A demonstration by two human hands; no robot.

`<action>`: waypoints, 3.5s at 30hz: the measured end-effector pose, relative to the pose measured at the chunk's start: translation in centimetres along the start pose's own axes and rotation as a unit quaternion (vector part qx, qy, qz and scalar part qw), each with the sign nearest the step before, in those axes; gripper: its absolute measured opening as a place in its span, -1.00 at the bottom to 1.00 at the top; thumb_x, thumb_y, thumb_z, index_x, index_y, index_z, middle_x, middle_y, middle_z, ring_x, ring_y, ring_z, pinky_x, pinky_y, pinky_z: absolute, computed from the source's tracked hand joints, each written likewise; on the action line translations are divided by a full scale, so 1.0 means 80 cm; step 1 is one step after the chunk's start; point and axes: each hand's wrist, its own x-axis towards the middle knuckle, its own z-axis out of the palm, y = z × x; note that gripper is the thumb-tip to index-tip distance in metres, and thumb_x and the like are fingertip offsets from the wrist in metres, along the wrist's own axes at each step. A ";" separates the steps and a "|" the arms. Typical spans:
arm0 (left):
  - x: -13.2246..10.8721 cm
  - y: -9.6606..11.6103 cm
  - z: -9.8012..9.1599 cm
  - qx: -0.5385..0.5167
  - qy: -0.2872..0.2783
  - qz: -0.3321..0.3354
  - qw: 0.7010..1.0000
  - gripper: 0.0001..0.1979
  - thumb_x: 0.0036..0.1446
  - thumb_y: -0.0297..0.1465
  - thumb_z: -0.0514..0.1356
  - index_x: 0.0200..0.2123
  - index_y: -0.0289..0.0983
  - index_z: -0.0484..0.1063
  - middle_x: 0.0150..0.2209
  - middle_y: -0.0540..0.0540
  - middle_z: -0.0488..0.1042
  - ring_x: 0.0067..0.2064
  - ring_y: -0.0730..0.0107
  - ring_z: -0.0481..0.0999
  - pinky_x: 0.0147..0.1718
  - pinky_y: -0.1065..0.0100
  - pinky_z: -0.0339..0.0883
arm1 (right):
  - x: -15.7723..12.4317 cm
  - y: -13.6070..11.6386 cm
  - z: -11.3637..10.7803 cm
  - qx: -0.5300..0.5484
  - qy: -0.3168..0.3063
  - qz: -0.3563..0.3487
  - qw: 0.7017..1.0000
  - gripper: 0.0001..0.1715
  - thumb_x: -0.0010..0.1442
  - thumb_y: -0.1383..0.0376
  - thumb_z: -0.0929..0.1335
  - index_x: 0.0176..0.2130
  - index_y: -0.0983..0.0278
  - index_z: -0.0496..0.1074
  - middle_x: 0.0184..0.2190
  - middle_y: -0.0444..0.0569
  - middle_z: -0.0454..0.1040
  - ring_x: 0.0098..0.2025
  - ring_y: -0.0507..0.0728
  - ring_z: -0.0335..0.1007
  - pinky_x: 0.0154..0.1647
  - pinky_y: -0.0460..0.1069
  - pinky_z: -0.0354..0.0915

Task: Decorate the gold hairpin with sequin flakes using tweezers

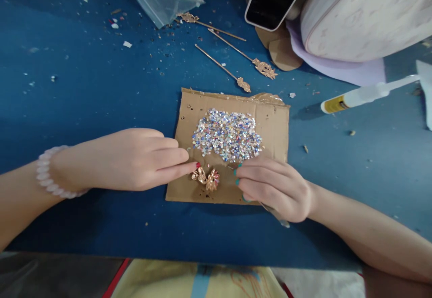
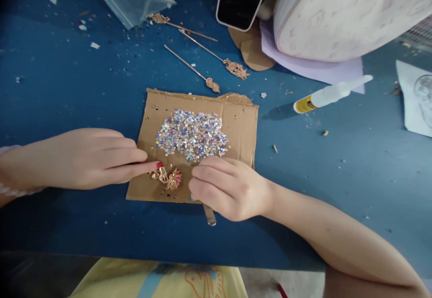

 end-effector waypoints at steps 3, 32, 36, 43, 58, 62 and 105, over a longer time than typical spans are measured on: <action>0.000 0.000 0.000 0.012 -0.001 0.008 1.000 -0.56 0.53 -0.62 -0.02 0.10 -0.28 0.65 -0.22 -0.09 0.65 -0.27 0.30 0.55 -0.34 0.27 0.36 | 0.001 0.002 0.000 0.000 0.007 -0.007 1.000 -0.76 0.55 0.40 0.30 -0.17 0.34 0.53 -0.33 0.07 0.70 -0.27 0.16 0.69 -0.22 0.04 0.72; 0.002 -0.001 0.000 0.043 -0.003 0.016 0.999 -0.52 0.52 -0.64 -0.07 0.08 -0.32 0.65 -0.22 -0.10 0.69 -0.28 0.32 0.62 -0.35 0.26 0.40 | -0.001 0.009 -0.004 0.005 -0.001 0.027 1.000 -0.82 0.55 0.33 0.36 -0.12 0.32 0.57 -0.23 0.13 0.77 -0.20 0.17 0.74 -0.18 0.07 0.65; 0.002 -0.001 -0.002 0.055 -0.002 0.019 0.998 -0.51 0.52 -0.65 -0.08 0.07 -0.30 0.65 -0.23 -0.10 0.69 -0.26 0.32 0.62 -0.31 0.27 0.38 | -0.004 0.012 0.001 -0.004 0.004 0.032 0.999 -0.82 0.55 0.34 0.35 -0.09 0.30 0.59 -0.19 0.13 0.76 -0.19 0.16 0.72 -0.18 0.08 0.65; 0.001 -0.001 -0.005 0.063 -0.011 0.018 0.998 -0.55 0.52 -0.64 -0.04 0.10 -0.30 0.65 -0.21 -0.10 0.68 -0.28 0.32 0.58 -0.31 0.29 0.32 | -0.004 0.014 0.008 0.003 -0.008 0.055 0.998 -0.83 0.55 0.35 0.36 -0.01 0.30 0.59 -0.15 0.09 0.78 -0.14 0.16 0.75 -0.08 0.10 0.67; 0.002 -0.001 -0.002 0.076 -0.033 0.005 0.997 -0.64 0.47 -0.61 0.13 0.12 -0.24 0.65 -0.22 -0.06 0.67 -0.30 0.31 0.56 -0.32 0.26 0.25 | -0.011 0.029 0.011 -0.095 0.011 0.156 0.983 -0.68 0.45 0.46 0.38 0.06 0.21 0.67 -0.05 0.04 0.79 0.11 0.32 0.68 0.12 0.25 0.58; 0.002 0.000 0.000 0.069 -0.022 0.008 0.997 -0.62 0.49 -0.62 0.08 0.11 -0.30 0.65 -0.23 -0.07 0.67 -0.31 0.29 0.54 -0.34 0.24 0.23 | -0.013 0.031 0.009 -0.081 0.045 0.186 0.978 -0.62 0.42 0.48 0.38 0.11 0.18 0.63 -0.08 0.02 0.78 0.07 0.29 0.69 0.11 0.22 0.59; 0.007 -0.003 0.003 -0.009 -0.009 -0.009 1.000 -0.58 0.46 -0.62 0.04 0.08 -0.20 0.64 -0.35 -0.05 0.59 -0.41 0.27 0.45 -0.46 0.20 0.25 | 0.007 0.031 0.009 0.057 0.083 0.276 0.956 -0.79 0.39 0.40 0.50 -0.27 0.11 0.52 -0.24 -0.04 0.78 -0.08 0.23 0.76 0.01 0.20 0.70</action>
